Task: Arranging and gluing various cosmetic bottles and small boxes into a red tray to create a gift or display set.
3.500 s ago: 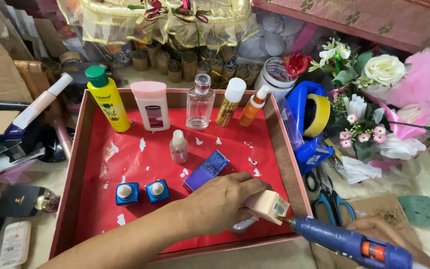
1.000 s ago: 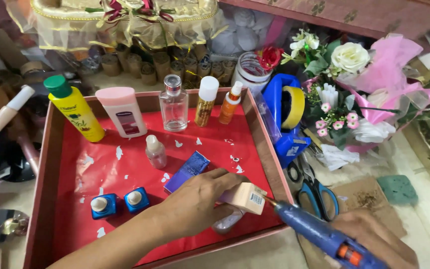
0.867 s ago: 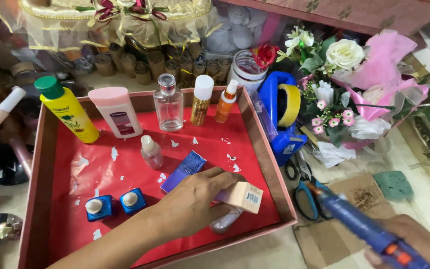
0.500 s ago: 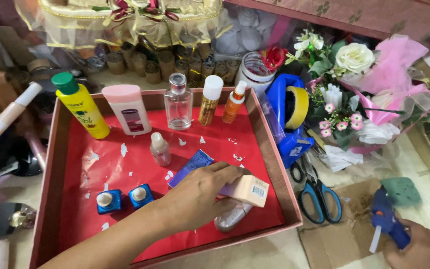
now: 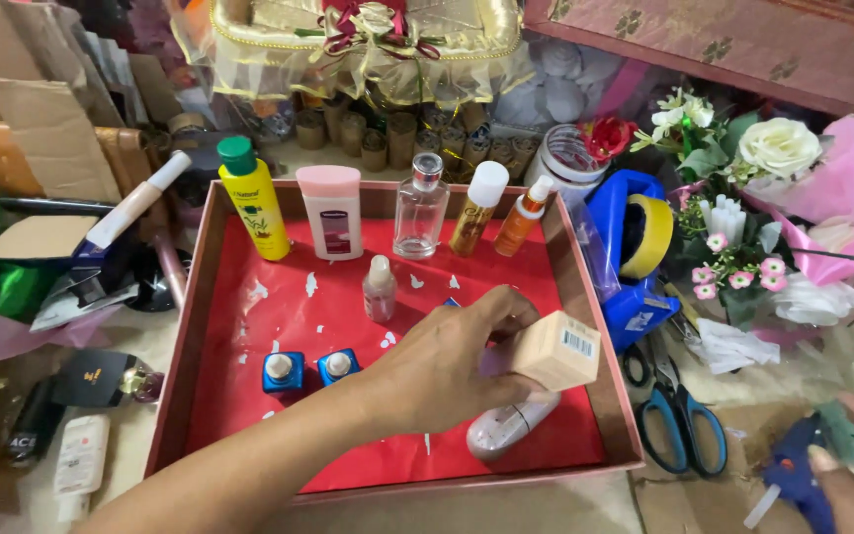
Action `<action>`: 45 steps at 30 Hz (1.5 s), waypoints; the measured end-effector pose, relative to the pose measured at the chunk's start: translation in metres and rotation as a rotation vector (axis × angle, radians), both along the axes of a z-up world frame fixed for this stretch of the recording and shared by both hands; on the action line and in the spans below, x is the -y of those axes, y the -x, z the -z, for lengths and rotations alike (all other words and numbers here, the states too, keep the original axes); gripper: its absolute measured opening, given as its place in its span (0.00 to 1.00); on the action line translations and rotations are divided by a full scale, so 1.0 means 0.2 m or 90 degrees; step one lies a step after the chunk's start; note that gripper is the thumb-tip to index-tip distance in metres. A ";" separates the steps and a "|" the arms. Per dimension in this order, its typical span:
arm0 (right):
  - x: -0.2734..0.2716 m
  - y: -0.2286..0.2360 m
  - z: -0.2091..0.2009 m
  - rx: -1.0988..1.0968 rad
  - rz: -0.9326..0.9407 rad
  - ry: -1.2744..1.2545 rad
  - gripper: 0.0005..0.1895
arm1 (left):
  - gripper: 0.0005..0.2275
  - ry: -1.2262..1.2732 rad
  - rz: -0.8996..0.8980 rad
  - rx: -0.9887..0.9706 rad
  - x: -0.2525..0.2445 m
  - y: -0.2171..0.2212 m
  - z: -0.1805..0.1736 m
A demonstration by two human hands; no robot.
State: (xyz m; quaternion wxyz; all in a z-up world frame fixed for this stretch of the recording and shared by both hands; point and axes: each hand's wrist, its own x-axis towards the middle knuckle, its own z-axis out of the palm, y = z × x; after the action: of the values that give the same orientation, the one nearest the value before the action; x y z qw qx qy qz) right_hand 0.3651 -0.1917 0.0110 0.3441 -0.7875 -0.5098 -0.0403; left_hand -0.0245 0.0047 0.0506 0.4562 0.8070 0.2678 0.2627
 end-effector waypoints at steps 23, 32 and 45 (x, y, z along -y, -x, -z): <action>-0.99 1.14 -0.55 -0.647 -0.597 0.475 0.29 | 0.03 -0.922 -0.072 0.075 0.20 0.30 -0.16; -1.08 1.23 -0.51 -0.679 -0.757 0.377 0.30 | 0.06 -0.938 -0.112 -0.015 0.14 0.39 -0.15; -1.14 1.53 -0.57 -0.473 -0.673 0.127 0.21 | 0.32 -0.297 -0.268 -0.019 0.00 0.62 -0.31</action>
State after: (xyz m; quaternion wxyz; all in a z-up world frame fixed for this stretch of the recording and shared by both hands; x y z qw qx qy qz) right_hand 0.0583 0.0365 0.1255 0.3958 -0.4205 -0.6766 0.4568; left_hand -0.1494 0.0039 0.1132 0.1905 0.8205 0.3684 0.3935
